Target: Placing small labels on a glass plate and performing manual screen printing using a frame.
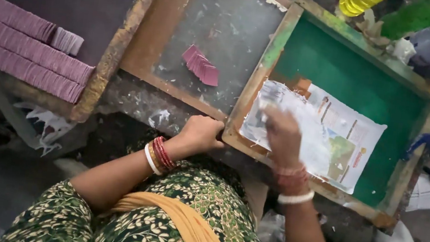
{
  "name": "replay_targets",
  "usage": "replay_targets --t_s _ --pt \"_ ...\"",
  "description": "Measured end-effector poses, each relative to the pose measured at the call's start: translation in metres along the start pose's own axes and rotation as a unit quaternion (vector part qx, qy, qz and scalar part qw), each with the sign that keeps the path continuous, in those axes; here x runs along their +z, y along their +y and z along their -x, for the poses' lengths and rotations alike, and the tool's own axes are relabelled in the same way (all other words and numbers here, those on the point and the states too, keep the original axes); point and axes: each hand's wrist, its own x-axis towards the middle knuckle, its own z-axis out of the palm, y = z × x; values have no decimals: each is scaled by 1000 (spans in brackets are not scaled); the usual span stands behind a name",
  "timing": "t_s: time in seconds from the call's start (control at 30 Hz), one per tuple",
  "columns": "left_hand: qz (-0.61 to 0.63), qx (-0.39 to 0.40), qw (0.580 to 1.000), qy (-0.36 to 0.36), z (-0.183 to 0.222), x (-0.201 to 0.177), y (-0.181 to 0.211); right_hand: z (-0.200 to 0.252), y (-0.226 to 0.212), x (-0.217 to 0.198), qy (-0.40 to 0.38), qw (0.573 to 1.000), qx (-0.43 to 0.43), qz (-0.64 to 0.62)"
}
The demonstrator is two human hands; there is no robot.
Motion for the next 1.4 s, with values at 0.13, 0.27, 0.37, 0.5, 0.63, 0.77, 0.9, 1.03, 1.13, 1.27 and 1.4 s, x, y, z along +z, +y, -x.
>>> replay_targets --t_s 0.13,0.27,0.37,0.5,0.63,0.77,0.9,1.03,1.13,1.27,1.4 --pt "9 7 1000 17 0 -13 7 48 -51 -19 -38 999 36 7" --pt "171 -6 985 -33 5 -43 20 59 -64 -35 41 998 35 -22" --pt "362 110 922 -85 12 -77 51 71 -57 -53 164 986 33 -17" --pt "465 210 855 -93 -14 -75 61 105 -42 -99 369 922 106 54" --pt "129 48 985 102 -103 -3 6 107 -17 -129 460 873 143 74" --pt "63 81 983 150 -130 4 16 102 -25 -146 492 849 134 135" --pt "147 78 966 200 -165 -13 4 106 -7 -151 500 843 103 172" --pt "448 21 781 435 -112 -94 -19 95 -18 -161 503 842 85 177" --pt "137 21 922 361 -68 -105 -30 84 -27 -161 500 845 49 181" --pt "-50 125 946 296 -51 -77 -55 82 -33 -159 509 845 67 147" --pt "-2 117 948 297 -44 -84 -40 87 -34 -163 490 854 81 155"
